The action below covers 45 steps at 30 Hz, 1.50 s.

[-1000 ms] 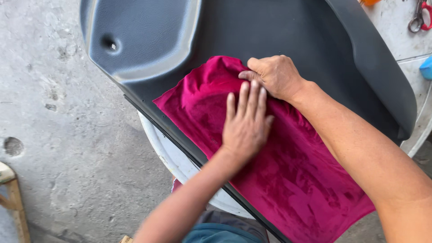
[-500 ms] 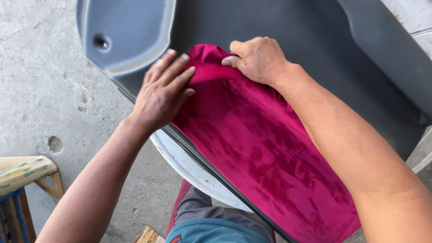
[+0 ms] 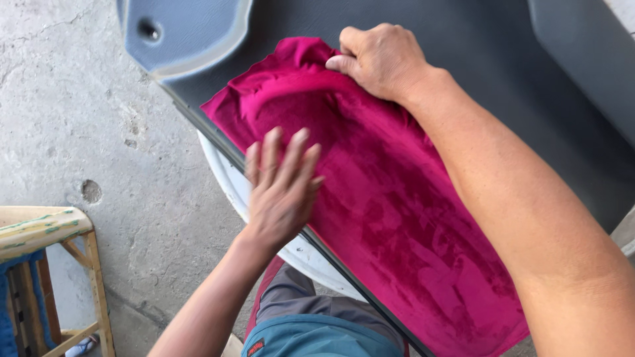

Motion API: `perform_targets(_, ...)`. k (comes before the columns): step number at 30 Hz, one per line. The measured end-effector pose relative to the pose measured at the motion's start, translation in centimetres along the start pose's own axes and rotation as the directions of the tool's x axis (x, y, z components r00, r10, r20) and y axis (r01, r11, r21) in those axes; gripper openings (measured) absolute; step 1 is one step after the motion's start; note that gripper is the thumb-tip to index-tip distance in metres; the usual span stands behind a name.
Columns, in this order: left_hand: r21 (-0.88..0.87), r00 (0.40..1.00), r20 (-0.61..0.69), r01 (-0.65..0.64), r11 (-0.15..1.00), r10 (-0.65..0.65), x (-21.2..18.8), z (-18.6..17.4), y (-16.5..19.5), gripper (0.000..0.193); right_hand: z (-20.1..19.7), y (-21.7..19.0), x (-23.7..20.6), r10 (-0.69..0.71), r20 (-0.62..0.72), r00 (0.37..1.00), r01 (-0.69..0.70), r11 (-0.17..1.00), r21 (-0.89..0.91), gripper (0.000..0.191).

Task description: The person lays a piece of pink stretch fabric over a gray car door trim panel resting on a round table, smooths it with their hands, and works the fabric edge over the panel's rim, tucking and pulling the material around the panel's contours section by section.

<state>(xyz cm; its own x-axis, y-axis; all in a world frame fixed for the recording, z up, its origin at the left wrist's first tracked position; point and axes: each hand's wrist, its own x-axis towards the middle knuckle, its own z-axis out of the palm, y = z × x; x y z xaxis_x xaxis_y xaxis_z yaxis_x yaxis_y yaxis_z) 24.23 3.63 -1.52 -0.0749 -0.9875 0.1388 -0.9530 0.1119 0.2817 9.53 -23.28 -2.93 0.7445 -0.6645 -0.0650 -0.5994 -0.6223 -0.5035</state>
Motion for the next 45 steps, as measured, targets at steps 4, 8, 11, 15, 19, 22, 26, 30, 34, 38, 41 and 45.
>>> perform_targets(4, 0.054, 0.982, -0.177, 0.074, 0.996, -0.063, 9.6, 1.2, -1.1, 0.073, -0.3, 0.0, 0.0, -0.040, -0.052, 0.998, 0.038, 0.999, -0.039, 0.044)
perform_targets(8, 0.046, 1.000, 0.018, 0.024, 0.999, -0.025, 14.2, 1.1, -4.7, 0.087, -0.1, 0.2, -0.1, -0.003, -0.033, 0.999, 0.001, 0.998, -0.056, 0.043)
perform_targets(11, 0.041, 0.989, 0.112, -0.107, 0.993, 0.101, 15.0, 0.9, -5.7, 0.082, 0.3, 0.5, -0.2, -0.017, -0.035, 0.999, 0.016, 0.999, -0.043, 0.038)
perform_targets(15, 0.042, 0.974, 0.154, -0.174, 0.984, 0.166, 15.8, 0.8, -6.0, 0.081, 0.3, 0.7, -0.2, -0.025, -0.042, 0.999, 0.023, 0.999, -0.044, 0.035)
perform_targets(19, 0.004, 0.949, 0.256, -0.190, 0.982, 0.183, 16.0, 0.8, -6.7, 0.079, 0.0, 0.5, -0.2, -0.009, -0.011, 1.000, 0.008, 0.997, -0.080, 0.033)
perform_targets(22, -0.033, 0.941, 0.270, -0.203, 0.979, 0.204, 16.1, 0.8, -7.0, 0.083, -0.3, 0.0, -0.3, -0.014, -0.023, 1.000, 0.013, 0.997, -0.075, 0.034)
perform_targets(26, -0.047, 0.948, 0.268, -0.165, 0.985, 0.172, 16.8, 0.4, -6.7, 0.103, -0.5, -0.5, -0.2, 0.059, 0.024, 0.998, -0.058, 0.998, -0.014, 0.038)
perform_targets(30, -0.037, 0.939, 0.305, -0.156, 0.987, 0.160, 17.7, -0.2, -5.1, 0.124, -0.8, -0.7, 0.0, 0.116, 0.051, 0.992, -0.116, 0.993, 0.003, 0.027)
perform_targets(34, -0.078, 0.927, 0.306, -0.203, 0.976, 0.217, 18.8, 0.0, -3.2, 0.133, -1.2, -0.4, 0.6, 0.221, 0.061, 0.973, -0.226, 0.970, 0.088, 0.014)
perform_targets(38, -0.133, 0.898, 0.410, -0.113, 0.985, 0.159, 19.2, 0.0, -2.8, 0.138, -1.3, -0.1, 0.6, 0.317, 0.176, 0.932, -0.345, 0.925, 0.160, 0.012)
perform_targets(41, -0.166, 0.896, 0.414, -0.096, 0.981, 0.158, 19.5, 0.0, -3.1, 0.136, -1.3, 0.1, 0.5, 0.207, 0.056, 0.977, -0.212, 0.972, 0.098, 0.013)
perform_targets(45, -0.169, 0.883, 0.445, -0.081, 0.982, 0.150, 19.7, 0.1, -3.2, 0.127, -0.9, 0.2, 0.8, 0.260, 0.121, 0.958, -0.274, 0.955, 0.115, 0.018)
